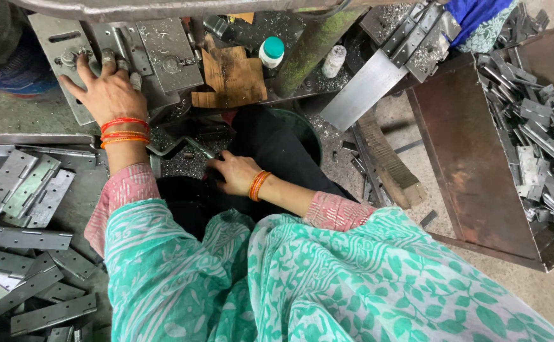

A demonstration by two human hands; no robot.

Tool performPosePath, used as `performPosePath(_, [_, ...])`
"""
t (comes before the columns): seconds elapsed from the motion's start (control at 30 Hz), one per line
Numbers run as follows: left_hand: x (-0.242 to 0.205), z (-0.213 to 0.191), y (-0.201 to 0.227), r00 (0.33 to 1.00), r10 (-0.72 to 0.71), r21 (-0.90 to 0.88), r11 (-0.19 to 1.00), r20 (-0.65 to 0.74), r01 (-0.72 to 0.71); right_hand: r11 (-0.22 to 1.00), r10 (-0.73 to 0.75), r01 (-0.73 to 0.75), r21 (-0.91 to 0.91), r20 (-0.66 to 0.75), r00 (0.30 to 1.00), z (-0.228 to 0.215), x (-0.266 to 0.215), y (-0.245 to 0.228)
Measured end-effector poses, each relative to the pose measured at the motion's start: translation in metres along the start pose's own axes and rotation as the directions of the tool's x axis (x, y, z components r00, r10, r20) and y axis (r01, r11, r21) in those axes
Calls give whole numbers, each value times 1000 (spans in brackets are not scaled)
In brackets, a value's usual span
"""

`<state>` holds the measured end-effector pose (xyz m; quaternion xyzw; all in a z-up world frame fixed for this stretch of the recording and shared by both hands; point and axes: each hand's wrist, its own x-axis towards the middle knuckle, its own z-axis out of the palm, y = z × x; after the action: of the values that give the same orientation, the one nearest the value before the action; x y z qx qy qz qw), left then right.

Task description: The person operates a metal press machine to process metal hinge components. They repeatedly pick up a hinge, place it under the press, and activate the machine to perform a shaping or cutting operation. The processed pieces are then placed into a pile.

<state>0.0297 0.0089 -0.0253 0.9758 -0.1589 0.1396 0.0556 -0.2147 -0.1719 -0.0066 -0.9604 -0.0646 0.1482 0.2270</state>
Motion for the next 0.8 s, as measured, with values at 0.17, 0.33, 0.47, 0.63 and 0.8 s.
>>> performPosePath(0.17, [-3,4,-4,999,27,21,999,-34,-26,998,-7,9,-55,45,999,-22,8,-14])
performPosePath(0.33, [-3,5,-4,999,31,12,999,-44,-30,996,-5,13,-87,95,995,-44,15,-29])
performPosePath(0.47, [-1,5,-6,998,39,-71,997,-49,-43,994,-19,29,-108,95,995,-53,20,-31])
performPosePath(0.63, [-7,8,-10,998,50,-40,998,-44,-52,997,-5,13,-75,108,994,-48,13,-32])
performPosePath(0.8, [0,-3,1,999,4,-30,1000,-43,-6,997,-23,30,-67,94,995,-60,14,-36])
